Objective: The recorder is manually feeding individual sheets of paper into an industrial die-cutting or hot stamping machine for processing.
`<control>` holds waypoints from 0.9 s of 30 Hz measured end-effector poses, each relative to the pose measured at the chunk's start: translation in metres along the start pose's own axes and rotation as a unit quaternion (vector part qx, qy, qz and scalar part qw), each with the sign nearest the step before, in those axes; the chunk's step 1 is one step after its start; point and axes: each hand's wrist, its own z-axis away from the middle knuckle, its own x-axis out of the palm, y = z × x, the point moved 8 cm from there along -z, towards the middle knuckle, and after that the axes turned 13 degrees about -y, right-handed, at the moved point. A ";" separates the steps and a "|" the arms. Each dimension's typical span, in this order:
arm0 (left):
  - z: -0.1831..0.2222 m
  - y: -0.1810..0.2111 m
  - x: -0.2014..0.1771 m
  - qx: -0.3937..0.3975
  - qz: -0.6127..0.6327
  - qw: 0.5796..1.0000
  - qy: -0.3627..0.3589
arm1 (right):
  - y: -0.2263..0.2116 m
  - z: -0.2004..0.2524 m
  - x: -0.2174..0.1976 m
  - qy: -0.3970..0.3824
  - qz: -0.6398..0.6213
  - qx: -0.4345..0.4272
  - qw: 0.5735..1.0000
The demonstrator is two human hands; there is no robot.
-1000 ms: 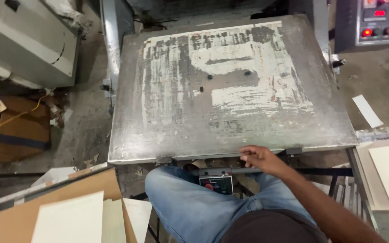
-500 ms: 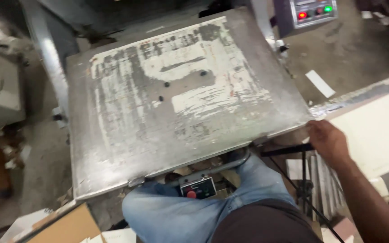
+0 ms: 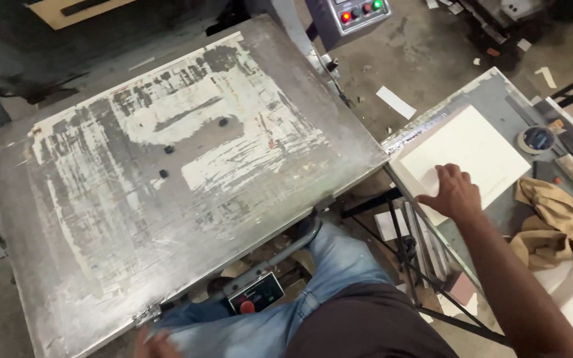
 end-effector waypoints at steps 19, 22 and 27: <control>-0.019 0.202 0.222 -0.036 -0.066 0.950 -0.304 | 0.060 -0.047 0.004 -0.067 -0.186 -0.153 0.968; -0.017 0.207 0.225 -0.069 -0.070 0.939 -0.330 | 0.068 -0.050 0.010 -0.106 -0.187 -0.082 0.973; -0.016 0.221 0.225 -0.120 -0.062 0.925 -0.354 | 0.098 -0.071 0.033 -0.056 -0.190 -0.113 0.974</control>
